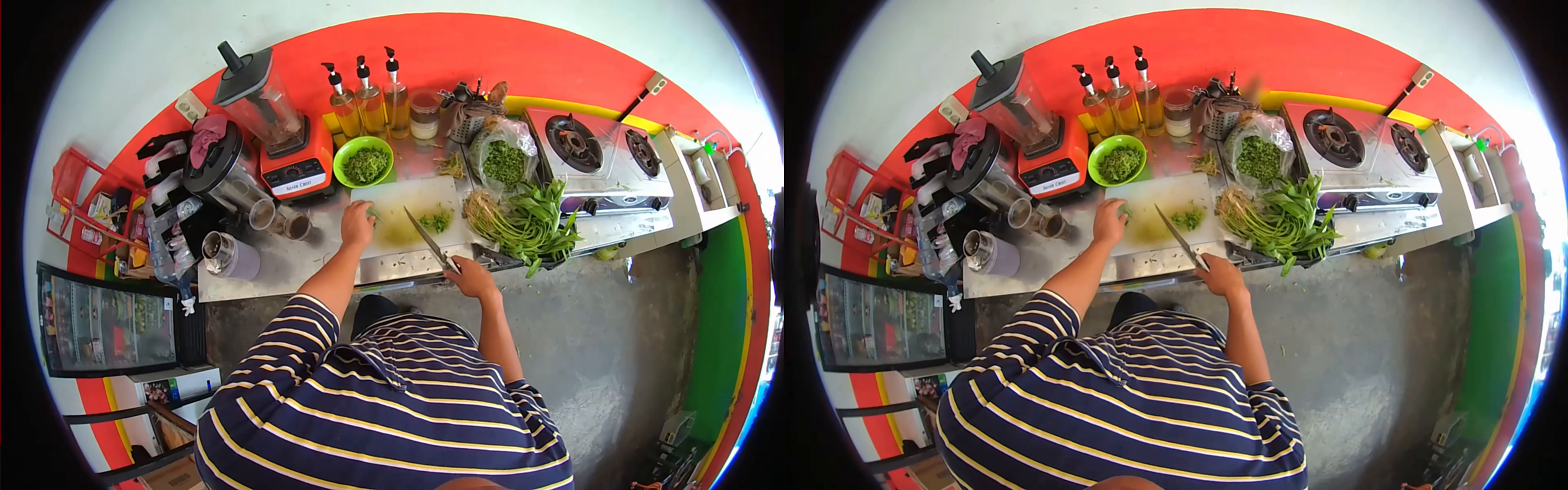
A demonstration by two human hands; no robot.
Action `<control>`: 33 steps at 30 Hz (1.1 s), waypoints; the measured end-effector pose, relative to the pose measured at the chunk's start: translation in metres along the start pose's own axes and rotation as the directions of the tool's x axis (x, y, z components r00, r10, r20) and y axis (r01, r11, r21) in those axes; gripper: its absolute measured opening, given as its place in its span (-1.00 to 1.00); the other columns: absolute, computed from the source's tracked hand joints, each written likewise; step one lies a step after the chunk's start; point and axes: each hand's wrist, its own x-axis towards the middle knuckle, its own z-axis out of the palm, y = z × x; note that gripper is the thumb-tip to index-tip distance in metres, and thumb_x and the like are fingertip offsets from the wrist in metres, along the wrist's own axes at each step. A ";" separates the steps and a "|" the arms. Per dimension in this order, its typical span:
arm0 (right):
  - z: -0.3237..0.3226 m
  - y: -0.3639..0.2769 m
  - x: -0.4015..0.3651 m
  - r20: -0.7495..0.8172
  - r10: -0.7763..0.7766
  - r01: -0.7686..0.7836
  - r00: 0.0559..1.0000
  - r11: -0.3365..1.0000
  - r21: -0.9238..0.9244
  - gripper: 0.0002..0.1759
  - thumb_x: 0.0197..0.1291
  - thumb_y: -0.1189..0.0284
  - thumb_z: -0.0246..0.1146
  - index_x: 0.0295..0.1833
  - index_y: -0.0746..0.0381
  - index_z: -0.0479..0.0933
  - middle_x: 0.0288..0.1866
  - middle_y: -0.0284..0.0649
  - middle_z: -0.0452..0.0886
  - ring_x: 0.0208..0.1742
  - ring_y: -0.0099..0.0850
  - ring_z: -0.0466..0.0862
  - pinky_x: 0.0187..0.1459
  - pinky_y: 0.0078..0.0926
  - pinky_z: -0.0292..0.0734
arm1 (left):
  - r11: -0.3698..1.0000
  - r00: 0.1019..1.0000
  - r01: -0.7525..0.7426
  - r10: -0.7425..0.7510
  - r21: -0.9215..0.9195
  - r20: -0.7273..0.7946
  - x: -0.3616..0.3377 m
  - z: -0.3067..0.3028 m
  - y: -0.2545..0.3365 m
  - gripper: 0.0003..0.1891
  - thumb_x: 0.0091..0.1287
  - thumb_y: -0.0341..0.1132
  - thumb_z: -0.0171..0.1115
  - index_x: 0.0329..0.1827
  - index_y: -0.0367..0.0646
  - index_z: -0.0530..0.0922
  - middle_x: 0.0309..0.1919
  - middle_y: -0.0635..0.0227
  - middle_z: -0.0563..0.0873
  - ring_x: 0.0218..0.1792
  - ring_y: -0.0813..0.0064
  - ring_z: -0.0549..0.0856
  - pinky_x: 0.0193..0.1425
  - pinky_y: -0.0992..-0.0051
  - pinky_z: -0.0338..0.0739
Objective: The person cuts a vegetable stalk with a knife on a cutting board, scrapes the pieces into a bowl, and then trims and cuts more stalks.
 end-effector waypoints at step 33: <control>-0.002 -0.032 0.022 0.144 0.023 -0.071 0.989 0.938 0.339 -0.64 0.33 0.27 0.30 -0.13 0.43 0.52 -0.49 0.05 0.65 -0.59 -0.16 0.69 -0.39 -0.18 0.57 | 0.961 0.985 0.164 -0.146 -0.221 0.095 -0.053 -0.012 0.011 -0.78 0.23 -0.53 0.36 -0.05 -0.26 0.68 -0.25 0.19 0.71 -0.21 0.23 0.69 -0.01 0.30 0.60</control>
